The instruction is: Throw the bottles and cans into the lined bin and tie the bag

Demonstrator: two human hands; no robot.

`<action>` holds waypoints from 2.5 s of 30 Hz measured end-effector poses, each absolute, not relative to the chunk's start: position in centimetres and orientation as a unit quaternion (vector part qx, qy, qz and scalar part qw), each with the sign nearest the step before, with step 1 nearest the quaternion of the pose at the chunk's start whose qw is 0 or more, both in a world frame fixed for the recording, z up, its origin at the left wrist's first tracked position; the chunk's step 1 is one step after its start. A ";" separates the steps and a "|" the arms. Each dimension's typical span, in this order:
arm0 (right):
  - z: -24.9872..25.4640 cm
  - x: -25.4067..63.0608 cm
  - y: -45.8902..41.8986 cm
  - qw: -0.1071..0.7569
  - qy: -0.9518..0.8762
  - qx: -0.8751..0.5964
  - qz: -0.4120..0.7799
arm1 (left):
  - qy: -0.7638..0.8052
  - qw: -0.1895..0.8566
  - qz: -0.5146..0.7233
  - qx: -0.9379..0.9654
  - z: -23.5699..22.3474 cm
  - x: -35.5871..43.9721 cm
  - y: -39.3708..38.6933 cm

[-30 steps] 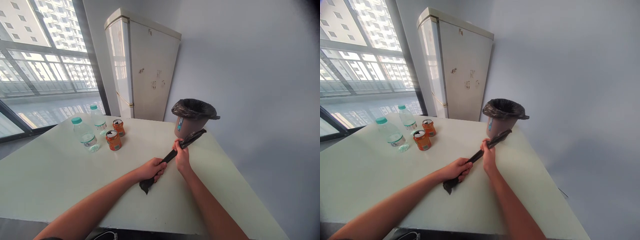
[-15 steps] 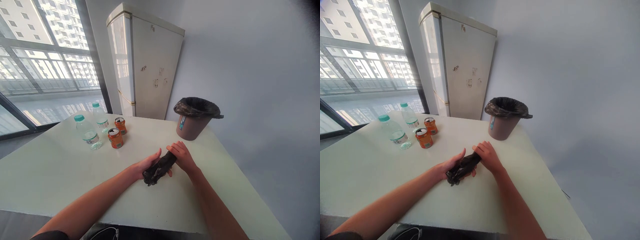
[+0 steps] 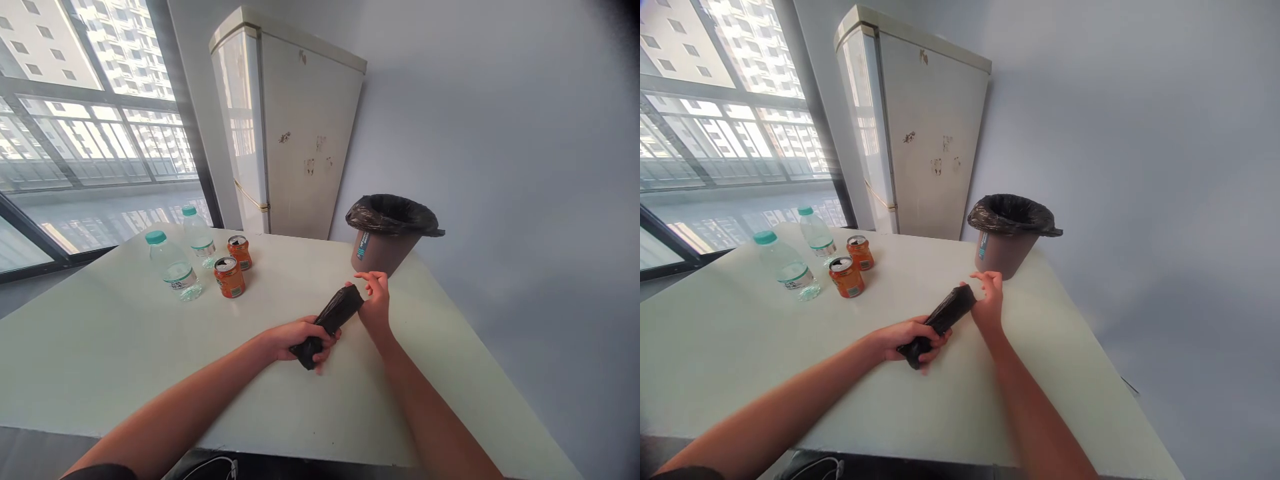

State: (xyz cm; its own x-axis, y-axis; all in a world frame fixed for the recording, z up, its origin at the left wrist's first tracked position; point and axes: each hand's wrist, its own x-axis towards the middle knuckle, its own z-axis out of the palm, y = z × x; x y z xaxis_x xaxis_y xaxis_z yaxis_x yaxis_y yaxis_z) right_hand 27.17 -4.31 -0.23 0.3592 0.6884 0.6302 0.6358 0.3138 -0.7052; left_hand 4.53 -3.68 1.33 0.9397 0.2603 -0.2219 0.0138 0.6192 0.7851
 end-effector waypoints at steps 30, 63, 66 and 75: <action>1.7 20.7 -7.0 0.571 -0.323 -0.295 0.695 | 0.191 0.847 0.005 0.495 1.7 4.2 -3.5; 1.6 24.5 -5.2 0.697 -0.233 -0.365 0.571 | 0.175 0.816 0.018 0.550 -0.2 4.9 -3.6; 1.4 24.2 -5.2 0.709 -0.306 -0.361 0.524 | 0.179 0.811 0.104 0.548 -0.6 5.3 -3.8; -0.7 23.5 -5.0 0.544 -0.498 -0.418 0.530 | 0.171 0.818 0.170 0.522 -0.1 5.5 -3.9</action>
State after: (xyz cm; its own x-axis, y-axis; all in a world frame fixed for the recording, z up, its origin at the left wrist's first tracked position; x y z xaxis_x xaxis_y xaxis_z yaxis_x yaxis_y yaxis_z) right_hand 23.48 -5.01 -0.69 -0.0579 0.9934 0.0990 -0.1606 0.0886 -0.9830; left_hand 5.53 -3.95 -0.14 0.8843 0.4557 -0.1020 -0.0994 0.3971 0.9124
